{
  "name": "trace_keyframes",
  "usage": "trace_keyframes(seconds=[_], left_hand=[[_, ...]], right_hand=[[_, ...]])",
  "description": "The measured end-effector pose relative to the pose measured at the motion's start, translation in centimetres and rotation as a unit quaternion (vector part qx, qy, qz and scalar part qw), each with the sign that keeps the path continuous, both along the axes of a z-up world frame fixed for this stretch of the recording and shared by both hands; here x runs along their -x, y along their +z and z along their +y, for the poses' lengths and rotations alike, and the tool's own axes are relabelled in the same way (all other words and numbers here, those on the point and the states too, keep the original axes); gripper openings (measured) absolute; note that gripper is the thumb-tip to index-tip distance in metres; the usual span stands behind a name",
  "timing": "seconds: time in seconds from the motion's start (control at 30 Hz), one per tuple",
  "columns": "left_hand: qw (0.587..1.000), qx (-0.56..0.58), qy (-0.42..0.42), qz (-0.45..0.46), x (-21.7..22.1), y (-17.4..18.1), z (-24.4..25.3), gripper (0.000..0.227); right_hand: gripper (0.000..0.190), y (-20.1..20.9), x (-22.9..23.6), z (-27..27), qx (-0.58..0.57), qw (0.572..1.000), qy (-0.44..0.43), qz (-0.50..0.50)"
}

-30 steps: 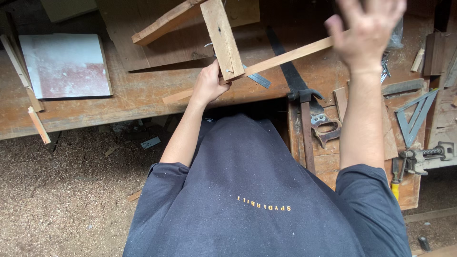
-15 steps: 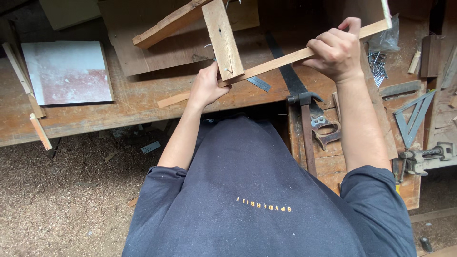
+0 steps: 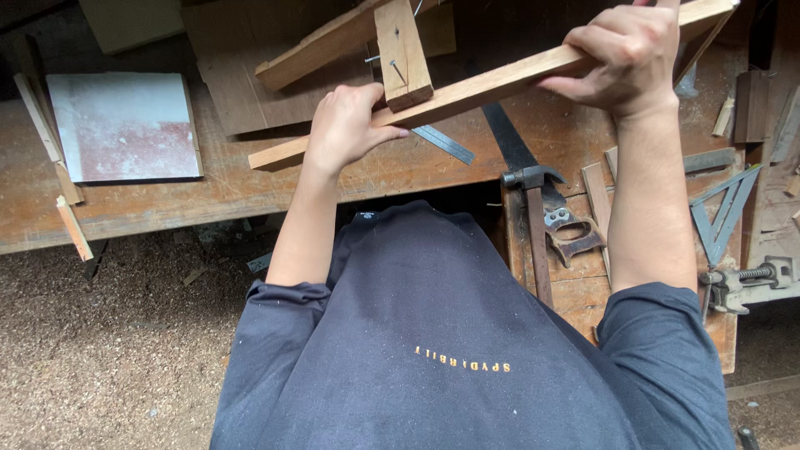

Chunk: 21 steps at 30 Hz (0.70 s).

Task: The person hammers nails into a wooden plank on a workbench. They repeatedly pick up nails, position them, and strike with a hammer, occasionally flipping the plank to continue nailing.

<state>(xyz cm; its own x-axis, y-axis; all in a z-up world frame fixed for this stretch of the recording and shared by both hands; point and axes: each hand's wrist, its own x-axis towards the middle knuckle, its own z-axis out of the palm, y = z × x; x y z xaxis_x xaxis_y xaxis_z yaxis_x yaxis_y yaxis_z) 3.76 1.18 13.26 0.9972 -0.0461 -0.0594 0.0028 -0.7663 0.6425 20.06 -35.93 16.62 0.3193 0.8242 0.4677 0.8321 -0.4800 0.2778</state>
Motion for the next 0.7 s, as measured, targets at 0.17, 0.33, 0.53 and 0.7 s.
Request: trace_keyframes(seconds=[0.17, 0.33, 0.53, 0.7], left_hand=[[0.985, -0.019, 0.047, -0.168, 2.6, 0.8, -0.6, 0.048], [0.955, 0.009, 0.044, -0.293, 2.6, -1.7, 0.7, 0.046], [0.761, -0.085, 0.089, -0.637, 4.2, -12.4, -1.5, 0.029], [0.945, 0.21, 0.219, -0.121, 2.6, -17.0, -1.2, 0.059]], right_hand=[[0.049, 0.7, 0.2, 0.6, -0.006, 1.0, 0.012, -0.019], [0.049, 1.9, -0.1, 1.6, -0.012, 1.0, 0.005, 0.012], [0.056, 3.7, -0.7, 3.5, 0.001, 1.0, 0.001, 0.001], [0.05, 3.7, -1.1, 3.9, 0.001, 0.999, 0.005, 0.043]])
